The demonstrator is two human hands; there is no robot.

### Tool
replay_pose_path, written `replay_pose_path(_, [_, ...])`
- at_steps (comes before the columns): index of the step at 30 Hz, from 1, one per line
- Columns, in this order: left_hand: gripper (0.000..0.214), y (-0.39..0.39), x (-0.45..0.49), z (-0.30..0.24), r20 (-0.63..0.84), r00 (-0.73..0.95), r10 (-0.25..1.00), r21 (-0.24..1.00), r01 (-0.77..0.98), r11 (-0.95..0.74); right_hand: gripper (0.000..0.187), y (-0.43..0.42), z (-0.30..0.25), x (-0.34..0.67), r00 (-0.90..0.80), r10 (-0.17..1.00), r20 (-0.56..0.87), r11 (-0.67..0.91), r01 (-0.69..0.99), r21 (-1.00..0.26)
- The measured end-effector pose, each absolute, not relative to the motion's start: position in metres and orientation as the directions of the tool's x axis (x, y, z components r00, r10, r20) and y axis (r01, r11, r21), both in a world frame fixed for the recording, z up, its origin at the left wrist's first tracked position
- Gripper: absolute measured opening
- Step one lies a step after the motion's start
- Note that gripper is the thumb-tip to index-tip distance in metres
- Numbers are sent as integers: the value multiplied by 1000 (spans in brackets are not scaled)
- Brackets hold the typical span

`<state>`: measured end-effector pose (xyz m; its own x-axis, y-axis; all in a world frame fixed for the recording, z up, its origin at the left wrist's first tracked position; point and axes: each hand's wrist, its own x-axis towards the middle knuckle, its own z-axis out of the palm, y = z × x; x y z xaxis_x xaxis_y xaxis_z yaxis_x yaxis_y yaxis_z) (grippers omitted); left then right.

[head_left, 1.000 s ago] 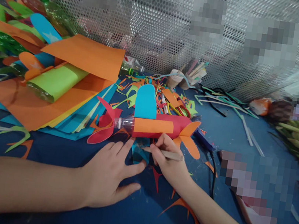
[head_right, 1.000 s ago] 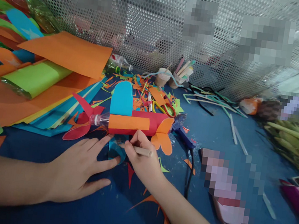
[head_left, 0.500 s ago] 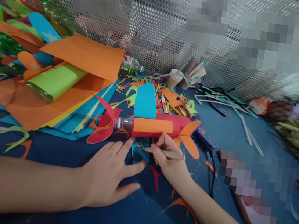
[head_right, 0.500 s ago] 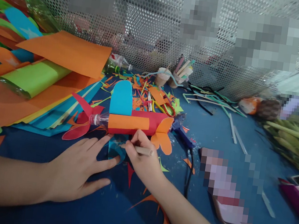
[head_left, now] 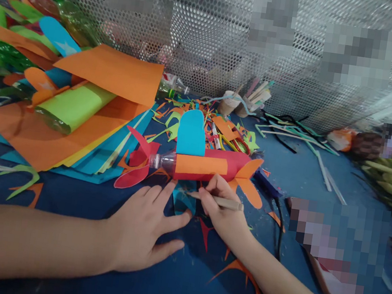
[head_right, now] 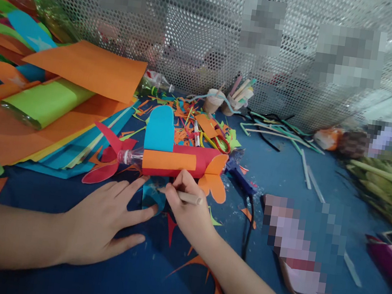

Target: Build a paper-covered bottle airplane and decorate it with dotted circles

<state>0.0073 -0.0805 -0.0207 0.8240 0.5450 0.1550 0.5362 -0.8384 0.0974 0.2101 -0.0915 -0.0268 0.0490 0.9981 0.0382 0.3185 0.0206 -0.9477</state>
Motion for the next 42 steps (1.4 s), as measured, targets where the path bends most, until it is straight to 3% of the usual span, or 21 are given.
replay_pose_path(42, [45,-80,7,-22,170,825,540,81,534,-842,23,-92,-30,212,65,997,34,9,353,-936])
